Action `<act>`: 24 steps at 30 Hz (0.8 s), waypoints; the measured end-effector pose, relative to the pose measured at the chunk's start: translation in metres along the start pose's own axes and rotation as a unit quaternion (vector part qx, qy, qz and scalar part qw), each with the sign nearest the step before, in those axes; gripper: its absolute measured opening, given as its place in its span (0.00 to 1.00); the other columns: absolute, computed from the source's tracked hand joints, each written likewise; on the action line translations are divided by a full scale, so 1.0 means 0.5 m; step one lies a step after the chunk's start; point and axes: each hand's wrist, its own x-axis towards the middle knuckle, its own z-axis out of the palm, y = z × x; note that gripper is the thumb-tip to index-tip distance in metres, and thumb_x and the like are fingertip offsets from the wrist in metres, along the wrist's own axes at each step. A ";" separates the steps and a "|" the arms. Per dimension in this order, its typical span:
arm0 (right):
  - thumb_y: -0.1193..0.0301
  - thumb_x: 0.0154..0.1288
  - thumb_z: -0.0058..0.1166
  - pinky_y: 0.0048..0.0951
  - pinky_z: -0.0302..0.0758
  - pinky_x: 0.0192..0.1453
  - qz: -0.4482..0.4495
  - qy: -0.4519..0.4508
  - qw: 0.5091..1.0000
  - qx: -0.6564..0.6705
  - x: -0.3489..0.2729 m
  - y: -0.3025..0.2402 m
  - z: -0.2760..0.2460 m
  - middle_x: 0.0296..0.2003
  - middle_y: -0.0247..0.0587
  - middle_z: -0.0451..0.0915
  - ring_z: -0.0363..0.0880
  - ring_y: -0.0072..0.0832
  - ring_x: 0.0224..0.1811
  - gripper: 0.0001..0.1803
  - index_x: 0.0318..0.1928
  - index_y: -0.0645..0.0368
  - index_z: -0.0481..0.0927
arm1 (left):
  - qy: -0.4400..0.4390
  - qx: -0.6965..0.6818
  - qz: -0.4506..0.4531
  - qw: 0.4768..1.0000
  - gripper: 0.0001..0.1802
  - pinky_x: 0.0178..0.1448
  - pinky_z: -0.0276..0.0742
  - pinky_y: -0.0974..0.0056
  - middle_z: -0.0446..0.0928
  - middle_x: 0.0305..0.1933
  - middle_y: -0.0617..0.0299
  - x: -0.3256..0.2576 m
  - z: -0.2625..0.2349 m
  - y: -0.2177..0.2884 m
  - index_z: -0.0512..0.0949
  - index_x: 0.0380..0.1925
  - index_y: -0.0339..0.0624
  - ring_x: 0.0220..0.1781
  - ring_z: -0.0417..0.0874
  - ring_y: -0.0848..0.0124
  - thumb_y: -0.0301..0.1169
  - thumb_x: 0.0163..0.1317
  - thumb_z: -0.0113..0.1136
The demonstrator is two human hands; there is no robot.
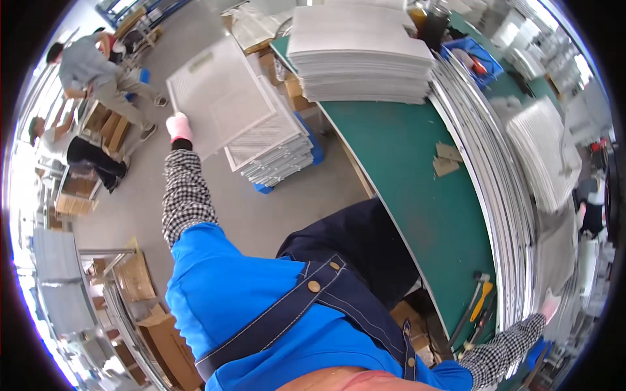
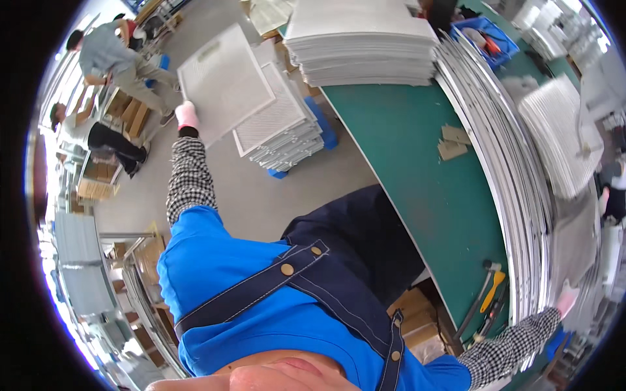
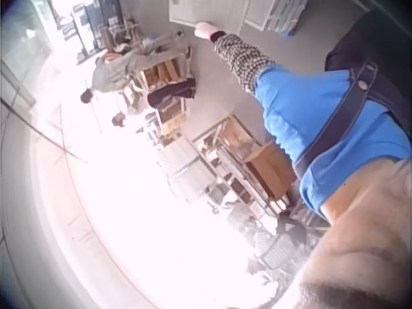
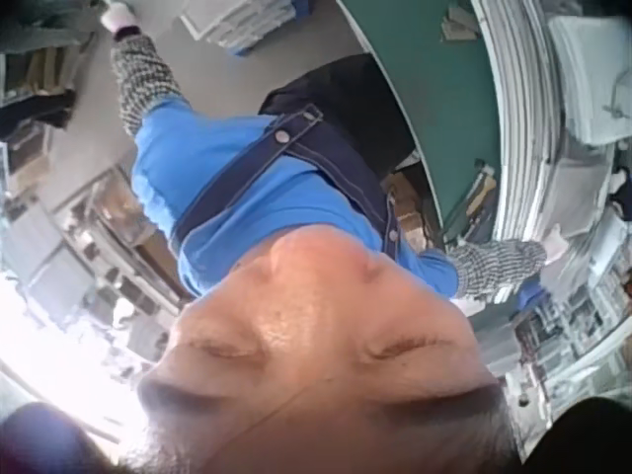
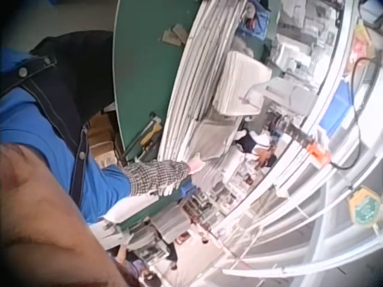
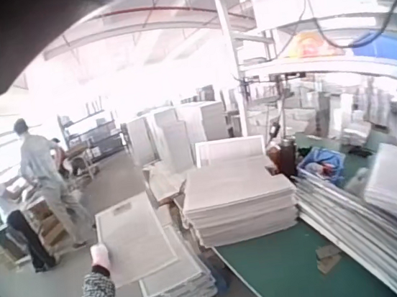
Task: The person assembles air filters by hand at a factory workstation. They pick up a mesh filter panel, apply adhesive tape to the edges, and attach a white plastic frame. The completed units are stacked on the table. The process is repeated for multiple units throughout the clip.
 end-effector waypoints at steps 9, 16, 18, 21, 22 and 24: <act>0.47 0.66 0.62 0.47 0.76 0.57 0.051 0.009 0.996 -0.076 -0.003 0.039 -0.033 0.44 0.68 0.84 0.83 0.53 0.53 0.36 0.47 0.78 0.83 | -0.153 0.371 0.342 0.850 0.17 0.46 0.84 0.47 0.86 0.36 0.45 -0.145 0.236 -0.074 0.86 0.39 0.37 0.39 0.88 0.48 0.33 0.67 0.49; 0.57 0.71 0.56 0.44 0.80 0.56 0.213 0.259 0.940 -0.061 -0.036 -0.097 -0.059 0.49 0.58 0.85 0.85 0.52 0.50 0.26 0.58 0.67 0.81 | -0.158 -0.007 -0.043 0.987 0.32 0.65 0.75 0.48 0.81 0.50 0.29 -0.054 0.141 -0.054 0.81 0.50 0.30 0.58 0.81 0.40 0.52 0.68 0.51; 0.59 0.72 0.52 0.43 0.79 0.57 0.099 0.324 0.936 -0.094 -0.059 -0.014 -0.145 0.52 0.53 0.84 0.84 0.49 0.52 0.23 0.58 0.63 0.81 | -0.046 -0.003 0.049 0.998 0.30 0.65 0.75 0.49 0.81 0.50 0.29 -0.034 0.094 0.062 0.81 0.51 0.30 0.58 0.82 0.42 0.50 0.68 0.53; 0.63 0.74 0.48 0.41 0.78 0.60 -0.184 0.374 0.889 -0.188 -0.029 0.105 -0.251 0.56 0.46 0.83 0.83 0.43 0.56 0.20 0.59 0.57 0.82 | 0.079 -0.044 0.195 0.977 0.29 0.62 0.76 0.48 0.81 0.50 0.31 -0.003 -0.018 0.234 0.80 0.50 0.29 0.55 0.82 0.42 0.49 0.65 0.60; 0.64 0.75 0.46 0.40 0.78 0.61 -0.271 0.382 0.851 -0.238 -0.025 0.152 -0.274 0.57 0.43 0.82 0.82 0.41 0.57 0.19 0.59 0.55 0.82 | 0.055 -0.057 0.237 0.968 0.29 0.60 0.77 0.47 0.80 0.49 0.31 -0.004 -0.045 0.326 0.79 0.51 0.30 0.54 0.82 0.42 0.48 0.64 0.62; 0.66 0.76 0.43 0.38 0.78 0.63 -0.377 0.370 0.792 -0.308 0.015 0.208 -0.291 0.60 0.38 0.81 0.81 0.37 0.59 0.19 0.60 0.50 0.82 | 0.094 -0.050 0.348 0.931 0.28 0.57 0.78 0.48 0.79 0.48 0.35 -0.035 -0.066 0.463 0.78 0.53 0.34 0.52 0.82 0.43 0.45 0.63 0.65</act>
